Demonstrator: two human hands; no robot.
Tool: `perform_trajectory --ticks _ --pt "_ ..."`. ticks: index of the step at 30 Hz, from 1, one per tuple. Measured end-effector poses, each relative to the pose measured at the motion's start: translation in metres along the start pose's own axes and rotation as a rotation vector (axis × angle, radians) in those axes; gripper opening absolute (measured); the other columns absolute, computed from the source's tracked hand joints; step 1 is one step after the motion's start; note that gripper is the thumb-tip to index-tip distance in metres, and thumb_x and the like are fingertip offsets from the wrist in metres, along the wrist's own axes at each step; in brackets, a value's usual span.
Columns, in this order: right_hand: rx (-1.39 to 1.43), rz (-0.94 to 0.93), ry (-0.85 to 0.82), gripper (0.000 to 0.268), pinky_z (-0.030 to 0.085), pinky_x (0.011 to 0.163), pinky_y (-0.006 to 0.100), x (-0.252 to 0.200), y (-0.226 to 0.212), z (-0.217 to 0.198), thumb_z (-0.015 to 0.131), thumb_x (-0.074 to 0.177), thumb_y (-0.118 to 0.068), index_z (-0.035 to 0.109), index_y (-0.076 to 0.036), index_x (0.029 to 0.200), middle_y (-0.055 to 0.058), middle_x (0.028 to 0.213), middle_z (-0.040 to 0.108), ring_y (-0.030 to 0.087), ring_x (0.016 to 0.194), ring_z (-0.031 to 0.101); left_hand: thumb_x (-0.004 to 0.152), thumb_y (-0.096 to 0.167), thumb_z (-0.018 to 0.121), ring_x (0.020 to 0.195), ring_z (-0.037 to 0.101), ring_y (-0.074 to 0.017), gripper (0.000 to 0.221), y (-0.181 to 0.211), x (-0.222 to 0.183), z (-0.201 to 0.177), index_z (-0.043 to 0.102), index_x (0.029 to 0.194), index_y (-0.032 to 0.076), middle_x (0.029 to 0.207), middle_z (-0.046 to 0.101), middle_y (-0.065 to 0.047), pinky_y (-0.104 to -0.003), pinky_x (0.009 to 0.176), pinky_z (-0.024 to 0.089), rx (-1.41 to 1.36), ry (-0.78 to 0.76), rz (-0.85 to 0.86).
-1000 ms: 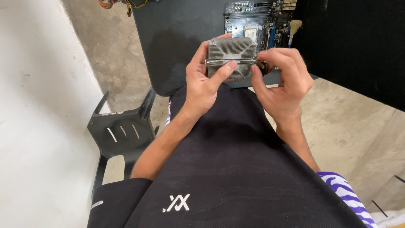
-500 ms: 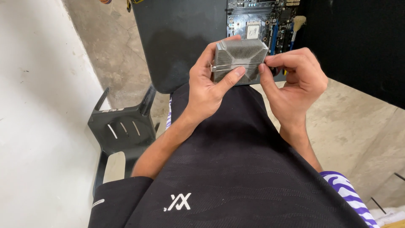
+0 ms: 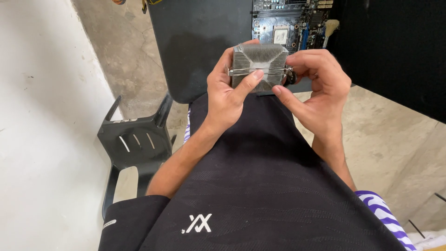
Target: Cleaning a computer motherboard with a brush and assembling a CPU cooler by attaching a fan to a heatsink.
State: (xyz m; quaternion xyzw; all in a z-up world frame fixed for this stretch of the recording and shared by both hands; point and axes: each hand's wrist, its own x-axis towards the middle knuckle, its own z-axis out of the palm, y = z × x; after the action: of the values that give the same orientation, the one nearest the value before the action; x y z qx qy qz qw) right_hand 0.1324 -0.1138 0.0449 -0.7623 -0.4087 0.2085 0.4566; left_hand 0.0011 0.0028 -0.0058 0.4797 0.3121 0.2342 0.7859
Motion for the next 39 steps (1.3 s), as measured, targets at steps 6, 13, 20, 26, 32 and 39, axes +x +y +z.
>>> perform_trajectory --ticks 6,13,20,26,32,39 --pt "0.283 0.181 -0.027 0.037 0.053 0.085 0.026 -0.009 0.031 -0.006 0.066 0.105 -0.026 0.062 0.005 0.126 0.014 0.114 0.065 0.016 0.095 0.060 0.102 0.023 0.071 0.110 0.069 -0.0140 0.038 -0.003 -0.002 -0.001 0.060 0.136 0.010 0.127 0.070 -0.001 -0.028 0.101 0.059 -0.058 -0.024 -0.025" --pt "0.531 0.269 -0.004 0.023 0.063 0.089 0.027 -0.016 0.050 -0.007 0.071 0.100 -0.011 0.066 0.003 0.118 0.013 0.110 0.071 0.018 0.096 0.071 0.100 0.019 0.071 0.107 0.072 -0.0202 0.039 0.010 -0.004 0.001 0.059 0.136 0.010 0.119 0.071 -0.005 -0.044 0.083 0.073 -0.264 -0.067 -0.180" --pt "0.529 0.318 0.030 0.029 0.058 0.093 0.024 -0.020 0.052 -0.005 0.075 0.096 -0.020 0.066 -0.001 0.116 0.008 0.109 0.070 0.015 0.102 0.069 0.098 0.014 0.073 0.105 0.073 -0.0225 0.039 0.009 -0.004 0.000 0.060 0.134 0.009 0.115 0.072 -0.006 -0.047 0.084 0.073 -0.331 -0.076 -0.241" --pt "0.530 0.304 0.028 0.029 0.056 0.089 0.024 -0.023 0.053 -0.002 0.075 0.098 -0.024 0.065 -0.002 0.114 0.009 0.107 0.069 0.013 0.095 0.065 0.097 0.017 0.074 0.107 0.075 -0.0272 0.042 0.003 -0.005 -0.001 0.061 0.136 0.010 0.118 0.073 -0.008 -0.047 0.082 0.073 -0.354 -0.073 -0.273" --pt "0.521 0.302 -0.019 0.032 0.056 0.084 0.026 -0.010 0.059 0.002 0.062 0.107 -0.031 0.062 -0.001 0.120 0.014 0.114 0.070 0.016 0.090 0.067 0.096 0.018 0.073 0.099 0.077 -0.0285 0.042 -0.001 0.001 -0.004 0.061 0.136 0.010 0.112 0.074 -0.010 -0.048 0.080 0.072 -0.391 0.000 -0.349" --pt "0.473 0.389 0.012 0.016 0.056 0.077 0.025 0.039 0.098 0.012 0.060 0.108 -0.022 0.063 -0.007 0.113 0.012 0.106 0.072 0.014 0.083 0.067 0.092 0.012 0.073 0.098 0.075 -0.0274 0.044 -0.007 0.018 -0.013 0.062 0.135 0.007 0.110 0.074 -0.010 -0.048 0.081 0.070 -0.515 0.055 -0.436"
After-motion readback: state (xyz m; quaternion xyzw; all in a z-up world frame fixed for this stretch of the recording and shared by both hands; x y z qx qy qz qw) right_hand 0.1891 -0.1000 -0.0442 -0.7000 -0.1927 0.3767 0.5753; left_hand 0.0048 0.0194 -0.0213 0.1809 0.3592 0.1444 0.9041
